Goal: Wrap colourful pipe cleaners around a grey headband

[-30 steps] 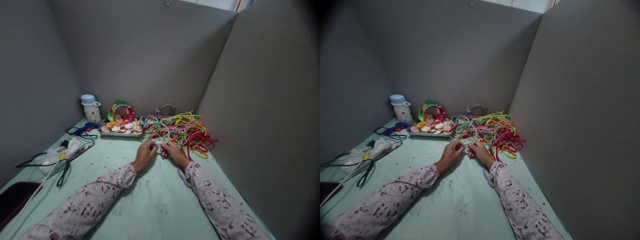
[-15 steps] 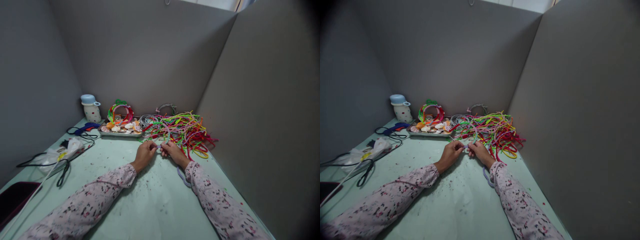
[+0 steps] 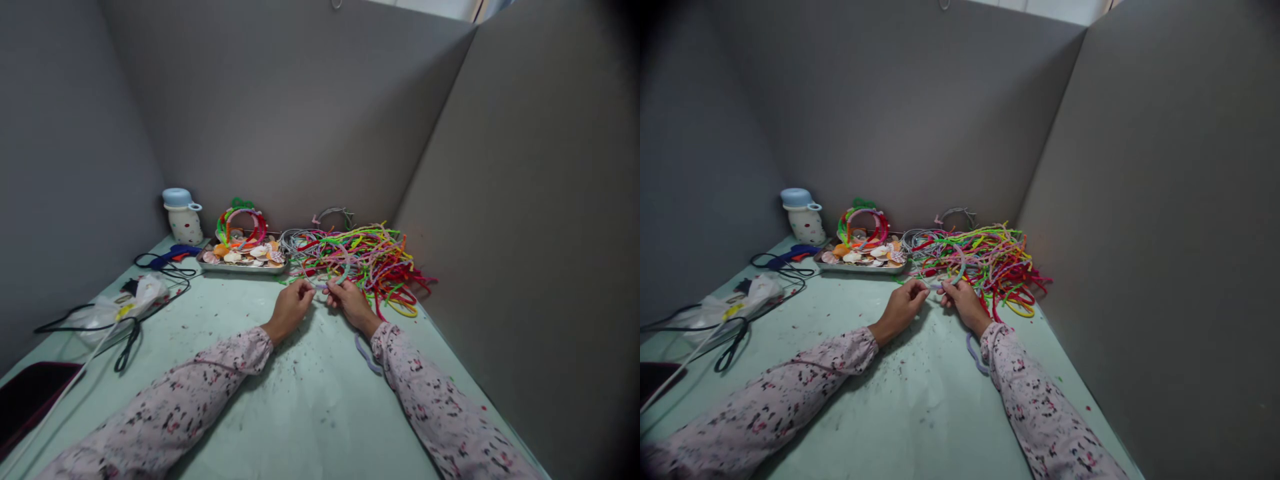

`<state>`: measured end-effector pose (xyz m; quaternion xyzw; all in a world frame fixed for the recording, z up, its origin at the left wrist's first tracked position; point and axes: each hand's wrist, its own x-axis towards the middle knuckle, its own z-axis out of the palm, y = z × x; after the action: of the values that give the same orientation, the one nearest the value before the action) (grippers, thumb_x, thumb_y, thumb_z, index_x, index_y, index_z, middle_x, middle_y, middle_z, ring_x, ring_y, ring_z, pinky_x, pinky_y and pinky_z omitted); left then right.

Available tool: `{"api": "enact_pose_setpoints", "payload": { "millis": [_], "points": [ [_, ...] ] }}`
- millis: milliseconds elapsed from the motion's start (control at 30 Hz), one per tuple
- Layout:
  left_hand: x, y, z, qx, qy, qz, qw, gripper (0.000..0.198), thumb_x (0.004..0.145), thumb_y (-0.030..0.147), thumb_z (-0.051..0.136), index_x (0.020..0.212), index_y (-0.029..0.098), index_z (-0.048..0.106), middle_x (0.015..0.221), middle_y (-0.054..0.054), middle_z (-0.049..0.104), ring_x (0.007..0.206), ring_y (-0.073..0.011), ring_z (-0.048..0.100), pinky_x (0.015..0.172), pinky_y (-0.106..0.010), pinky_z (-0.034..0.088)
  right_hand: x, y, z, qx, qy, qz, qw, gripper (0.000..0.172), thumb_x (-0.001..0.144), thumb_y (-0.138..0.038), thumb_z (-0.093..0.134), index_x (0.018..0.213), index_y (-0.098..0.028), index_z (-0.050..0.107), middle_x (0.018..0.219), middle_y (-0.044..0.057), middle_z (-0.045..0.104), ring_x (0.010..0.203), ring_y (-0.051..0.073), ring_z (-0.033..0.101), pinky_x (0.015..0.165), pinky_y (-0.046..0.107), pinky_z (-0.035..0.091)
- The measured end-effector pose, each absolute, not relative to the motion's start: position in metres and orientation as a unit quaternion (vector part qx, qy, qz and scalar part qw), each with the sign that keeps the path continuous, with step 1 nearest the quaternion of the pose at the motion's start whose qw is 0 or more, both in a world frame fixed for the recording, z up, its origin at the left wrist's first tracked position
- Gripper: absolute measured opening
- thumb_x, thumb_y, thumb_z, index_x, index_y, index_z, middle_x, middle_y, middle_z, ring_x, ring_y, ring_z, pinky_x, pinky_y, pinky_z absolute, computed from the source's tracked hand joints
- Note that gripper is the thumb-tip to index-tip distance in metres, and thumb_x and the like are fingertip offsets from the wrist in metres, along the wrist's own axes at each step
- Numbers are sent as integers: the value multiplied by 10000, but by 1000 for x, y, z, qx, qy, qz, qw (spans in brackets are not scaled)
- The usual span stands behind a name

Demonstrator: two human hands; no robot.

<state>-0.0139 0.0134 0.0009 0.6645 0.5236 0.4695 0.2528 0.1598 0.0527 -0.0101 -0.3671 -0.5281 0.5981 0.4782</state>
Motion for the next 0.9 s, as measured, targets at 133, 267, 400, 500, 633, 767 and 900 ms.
{"api": "enact_pose_setpoints", "payload": {
  "millis": [133,267,400,500,633,767,900],
  "points": [
    [-14,15,0,650,514,460,319,193,827,343,521,801,176,614,616,18,576,531,-113,501,526,-225,375,160,52,-11,-365,-553,586,466,315,784,-455,653,872,-160,588,789,27,671,533,77,561,456,183,410],
    [-15,19,-2,626,509,472,356,235,810,387,540,771,166,609,562,29,544,485,-110,482,497,-227,360,160,49,-8,-364,-576,583,443,306,809,-453,626,875,-157,589,793,29,673,536,80,565,460,186,413],
    [-17,22,-5,621,506,477,362,247,797,390,553,718,161,599,531,35,524,472,-105,469,493,-227,350,159,47,-5,-365,-580,586,432,306,799,-455,633,867,-166,562,779,19,671,537,87,572,456,191,414],
    [-17,24,-6,618,503,477,372,256,792,394,555,701,160,601,509,38,518,461,-105,463,486,-229,341,159,46,-4,-370,-582,582,430,305,792,-454,637,863,-169,555,778,18,672,539,89,576,456,193,417],
    [-18,24,-5,614,500,469,392,257,790,387,557,683,158,603,491,40,519,451,-102,455,476,-228,328,159,47,-6,-368,-585,579,432,286,799,-440,631,858,-168,564,770,15,673,520,80,564,450,189,410],
    [-18,23,-3,604,496,463,419,264,785,382,563,660,152,597,475,39,512,441,-97,443,464,-222,317,159,46,-4,-370,-594,574,425,289,803,-443,622,849,-162,571,753,13,670,518,82,565,458,194,419],
    [-18,23,-2,586,490,471,441,269,766,392,586,656,146,592,502,32,523,447,-94,445,455,-219,319,158,44,0,-376,-599,569,420,315,783,-461,637,833,-155,586,742,14,668,522,84,569,462,196,420]
  ]
}}
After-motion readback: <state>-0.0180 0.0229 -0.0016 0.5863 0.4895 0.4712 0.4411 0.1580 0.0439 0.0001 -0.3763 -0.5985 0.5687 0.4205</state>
